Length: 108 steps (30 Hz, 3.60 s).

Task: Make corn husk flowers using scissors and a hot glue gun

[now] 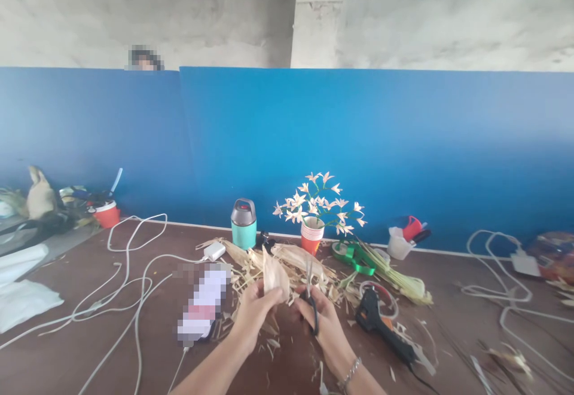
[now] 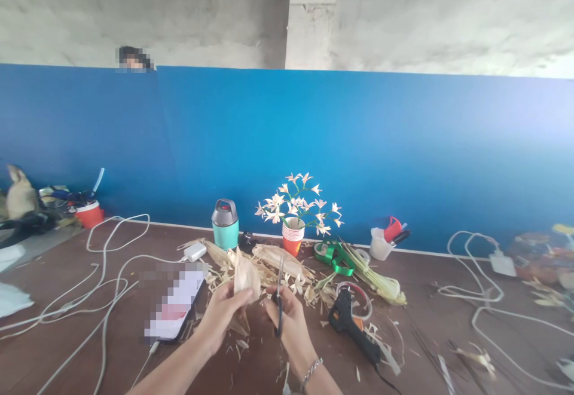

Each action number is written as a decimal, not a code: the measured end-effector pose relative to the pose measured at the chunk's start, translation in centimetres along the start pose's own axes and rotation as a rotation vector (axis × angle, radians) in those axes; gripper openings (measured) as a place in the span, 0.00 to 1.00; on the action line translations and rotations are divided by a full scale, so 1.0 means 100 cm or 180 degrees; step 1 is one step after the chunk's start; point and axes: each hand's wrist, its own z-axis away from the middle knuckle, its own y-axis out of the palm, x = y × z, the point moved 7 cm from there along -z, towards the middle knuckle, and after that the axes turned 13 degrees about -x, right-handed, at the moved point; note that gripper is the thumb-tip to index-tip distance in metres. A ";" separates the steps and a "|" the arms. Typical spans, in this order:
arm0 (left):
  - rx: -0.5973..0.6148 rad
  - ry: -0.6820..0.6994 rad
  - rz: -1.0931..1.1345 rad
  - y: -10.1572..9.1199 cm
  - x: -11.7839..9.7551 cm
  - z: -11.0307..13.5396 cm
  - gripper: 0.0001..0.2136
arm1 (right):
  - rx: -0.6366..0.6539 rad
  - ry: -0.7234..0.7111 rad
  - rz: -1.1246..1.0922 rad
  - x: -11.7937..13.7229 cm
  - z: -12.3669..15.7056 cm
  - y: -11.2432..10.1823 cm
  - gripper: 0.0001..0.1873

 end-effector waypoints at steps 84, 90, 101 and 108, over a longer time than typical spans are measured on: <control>0.0556 -0.0230 0.0569 -0.002 -0.010 -0.016 0.06 | 0.0788 0.0134 0.1061 -0.006 0.010 0.011 0.23; 0.0657 -0.0261 0.0481 -0.004 -0.007 -0.019 0.06 | 0.0868 0.0136 0.1070 -0.004 0.010 0.011 0.22; 0.0837 -0.0261 0.0322 -0.004 -0.013 -0.018 0.06 | 0.1030 0.0144 0.1137 -0.004 0.009 0.010 0.22; 0.0753 -0.0188 0.0193 -0.006 -0.012 -0.020 0.07 | 0.0992 0.0297 0.1165 -0.011 0.006 0.006 0.24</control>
